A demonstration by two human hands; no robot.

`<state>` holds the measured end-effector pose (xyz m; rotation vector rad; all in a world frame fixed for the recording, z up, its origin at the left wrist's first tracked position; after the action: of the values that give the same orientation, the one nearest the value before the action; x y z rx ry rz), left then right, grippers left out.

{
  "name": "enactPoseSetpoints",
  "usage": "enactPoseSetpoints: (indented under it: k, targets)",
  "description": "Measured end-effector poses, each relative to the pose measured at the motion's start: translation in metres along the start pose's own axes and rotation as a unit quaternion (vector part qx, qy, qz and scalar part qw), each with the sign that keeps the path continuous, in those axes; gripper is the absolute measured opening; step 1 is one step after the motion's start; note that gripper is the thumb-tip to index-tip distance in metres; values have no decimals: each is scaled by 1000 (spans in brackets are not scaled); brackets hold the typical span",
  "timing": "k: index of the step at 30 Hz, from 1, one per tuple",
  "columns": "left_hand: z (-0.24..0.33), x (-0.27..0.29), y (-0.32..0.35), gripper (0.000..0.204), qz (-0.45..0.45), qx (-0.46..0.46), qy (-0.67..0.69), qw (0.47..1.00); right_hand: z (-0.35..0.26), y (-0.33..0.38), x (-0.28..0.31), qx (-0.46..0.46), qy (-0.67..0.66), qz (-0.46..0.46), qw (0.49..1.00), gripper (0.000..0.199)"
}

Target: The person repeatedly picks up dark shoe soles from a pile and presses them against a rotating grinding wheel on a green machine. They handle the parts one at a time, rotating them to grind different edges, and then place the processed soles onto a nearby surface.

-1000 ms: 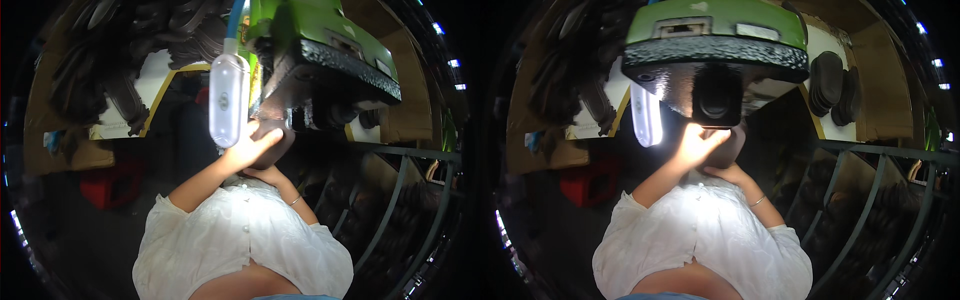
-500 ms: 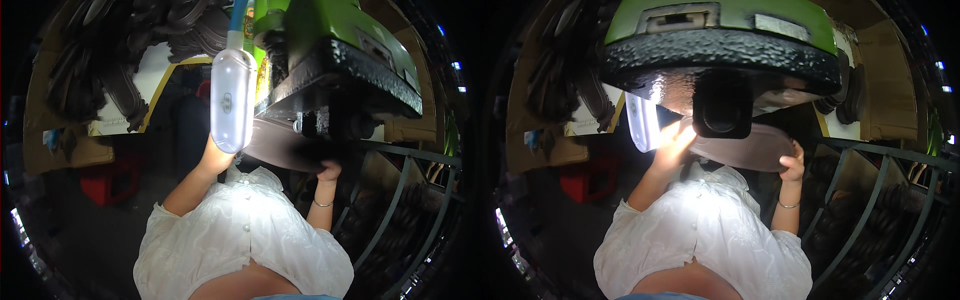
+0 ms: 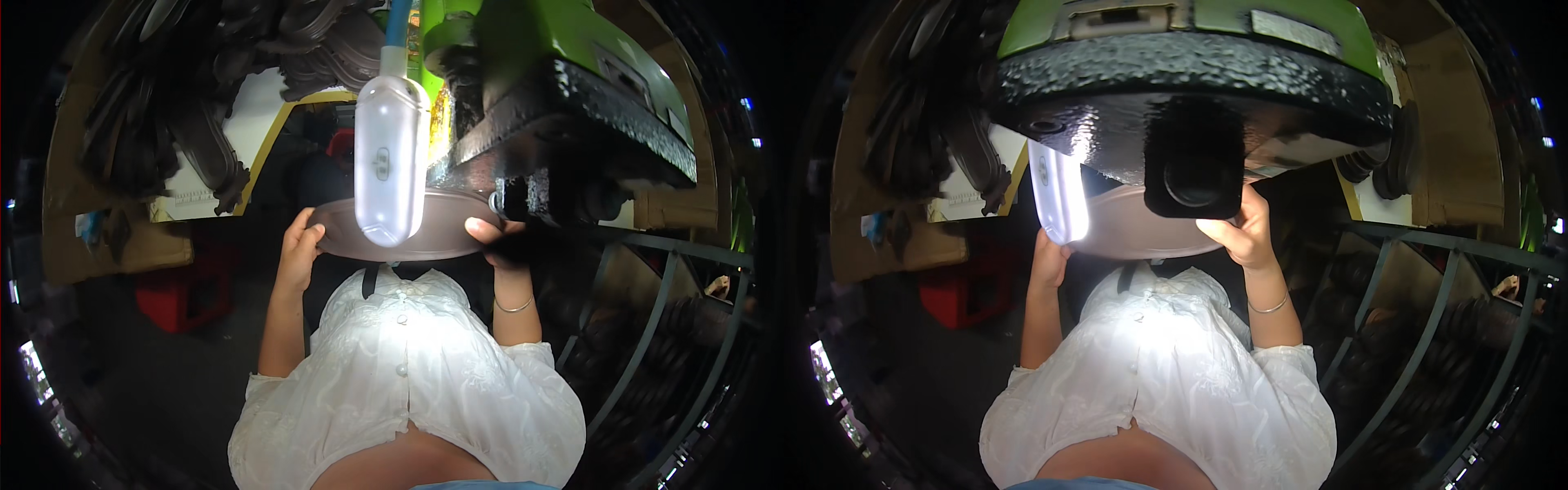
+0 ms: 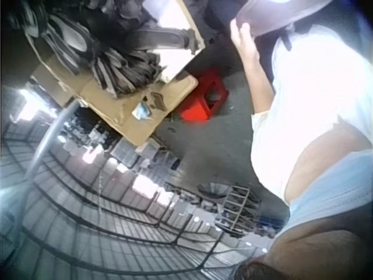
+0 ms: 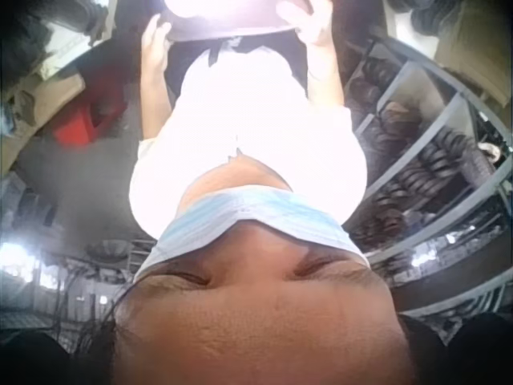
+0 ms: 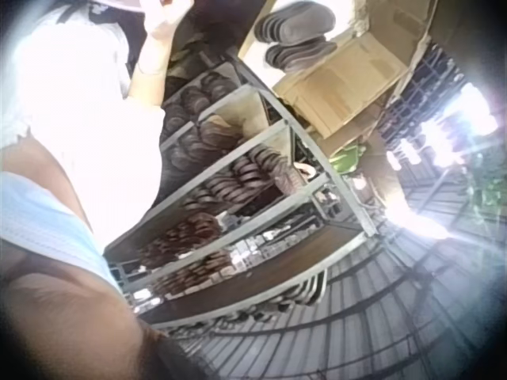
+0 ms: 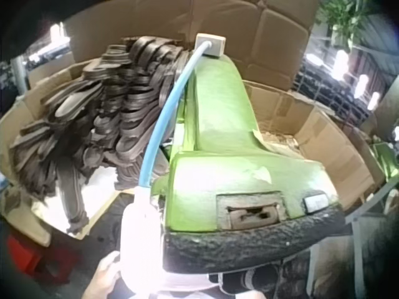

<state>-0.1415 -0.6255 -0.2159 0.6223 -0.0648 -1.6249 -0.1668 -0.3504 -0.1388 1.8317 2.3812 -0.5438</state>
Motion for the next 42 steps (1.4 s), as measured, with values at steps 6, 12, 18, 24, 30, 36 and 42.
enactPoseSetpoints:
  k: [6, 12, 18, 24, 30, 36, 42]
  targets:
    - [-44, -19, -4, 27, -128, 67, -248, 958, -8, -27, -14, -18, 151, -29, 988, 36]
    - [-6, -110, -14, 35, -165, -165, -312, 921, 6, -42, -23, -42, 203, -94, 974, 40]
    - [38, -146, -33, 25, -175, -163, -199, 950, 14, -13, -6, -85, -9, -44, 995, 35]
    - [23, -128, -26, 30, -116, -141, -180, 967, 19, 68, 62, -287, 115, -130, 942, 33]
    - [21, -124, -11, 42, -45, -68, -159, 984, -20, 47, 118, -57, -72, 195, 976, 26]
    - [40, -88, -8, 37, -39, -207, -171, 963, -14, 7, 62, 63, -107, 261, 957, 34]
    - [67, -39, -4, 26, 49, -244, -234, 940, 16, 4, 6, 120, -59, 233, 963, 39]
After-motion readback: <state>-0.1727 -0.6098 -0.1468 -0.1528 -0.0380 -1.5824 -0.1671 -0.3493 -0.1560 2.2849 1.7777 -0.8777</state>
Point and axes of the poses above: each hand's wrist, its own y-axis away from the middle knuckle, its own x-axis out of the back of the hand, z = x × y, the point moved 6 cm from there along -y, towards the middle knuckle, and after that the axes turned 6 degrees about -z, right-handed, at the moved point
